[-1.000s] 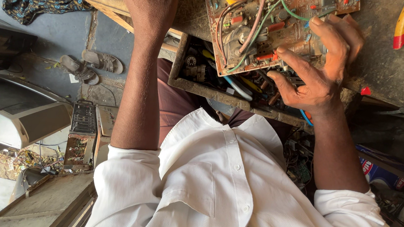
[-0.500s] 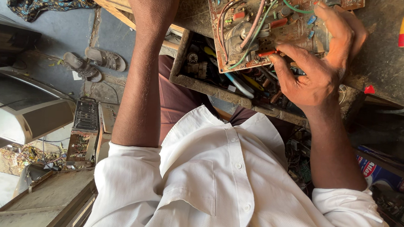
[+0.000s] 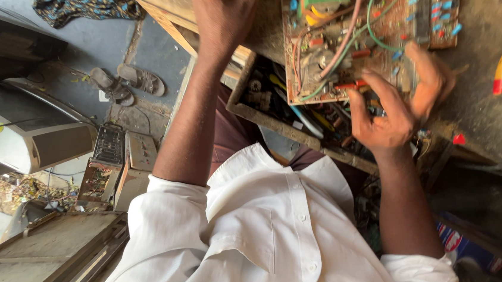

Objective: The person works on a dusty electronic circuit board at a cluttered workbench, turning and repositioning the board, picking small components from a drawer of tools, and using pliers to grip and adjust parts and wires on the board.

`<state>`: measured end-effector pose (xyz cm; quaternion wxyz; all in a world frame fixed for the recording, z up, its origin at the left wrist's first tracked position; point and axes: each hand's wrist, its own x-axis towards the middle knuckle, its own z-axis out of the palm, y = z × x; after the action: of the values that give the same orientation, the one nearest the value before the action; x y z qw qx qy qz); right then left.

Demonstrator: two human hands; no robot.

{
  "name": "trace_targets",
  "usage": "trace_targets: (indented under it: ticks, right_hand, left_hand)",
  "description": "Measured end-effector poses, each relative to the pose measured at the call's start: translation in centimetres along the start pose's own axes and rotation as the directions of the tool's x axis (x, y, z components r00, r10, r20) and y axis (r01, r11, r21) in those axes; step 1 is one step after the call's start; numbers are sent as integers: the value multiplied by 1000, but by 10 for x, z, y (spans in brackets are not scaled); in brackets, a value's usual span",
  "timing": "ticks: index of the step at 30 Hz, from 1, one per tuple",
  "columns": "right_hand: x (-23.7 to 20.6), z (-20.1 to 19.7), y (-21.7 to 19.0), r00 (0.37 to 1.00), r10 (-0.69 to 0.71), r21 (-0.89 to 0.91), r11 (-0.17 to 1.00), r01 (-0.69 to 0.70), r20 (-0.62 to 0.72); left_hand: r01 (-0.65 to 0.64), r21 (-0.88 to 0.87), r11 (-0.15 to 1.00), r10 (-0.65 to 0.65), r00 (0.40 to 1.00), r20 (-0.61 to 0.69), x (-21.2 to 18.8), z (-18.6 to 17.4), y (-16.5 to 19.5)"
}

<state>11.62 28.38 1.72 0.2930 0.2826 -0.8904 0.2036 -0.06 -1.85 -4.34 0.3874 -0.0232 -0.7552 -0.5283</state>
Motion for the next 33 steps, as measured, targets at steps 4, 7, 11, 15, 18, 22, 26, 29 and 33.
trace_targets:
  ticks: [4,7,11,15,18,22,26,29,33]
  right_hand:
    - [-5,8,-9,991,36,49,998,-30,-126]
    - [-9,11,-16,983,53,17,999,-50,-177]
    - [-11,12,-22,978,68,-7,997,-71,-195]
    - [-13,15,-27,968,119,14,993,-119,-220]
    - [-12,19,-28,964,107,5,994,-109,-242]
    - [-11,22,-30,968,92,-49,993,-107,-232]
    - [-7,22,-30,969,72,-91,991,-97,-238]
    - [-4,23,-28,963,71,-105,989,-101,-260]
    - [-2,22,-21,961,41,-125,989,-78,-275]
  left_hand:
    - [-232,119,965,236,971,-23,13,-8,11]
    - [-222,126,967,232,971,-66,15,-11,18]
    - [-188,102,977,201,970,-140,11,-18,27]
    - [-220,245,944,243,968,-66,-21,-43,49]
    - [-156,242,958,147,988,51,-55,-58,74]
    - [-269,267,925,206,948,243,-66,-68,90]
    - [-372,271,888,217,858,465,-48,-75,91]
    - [-425,210,880,240,780,578,-31,-76,88]
    - [-425,143,894,221,695,684,-17,-75,86]
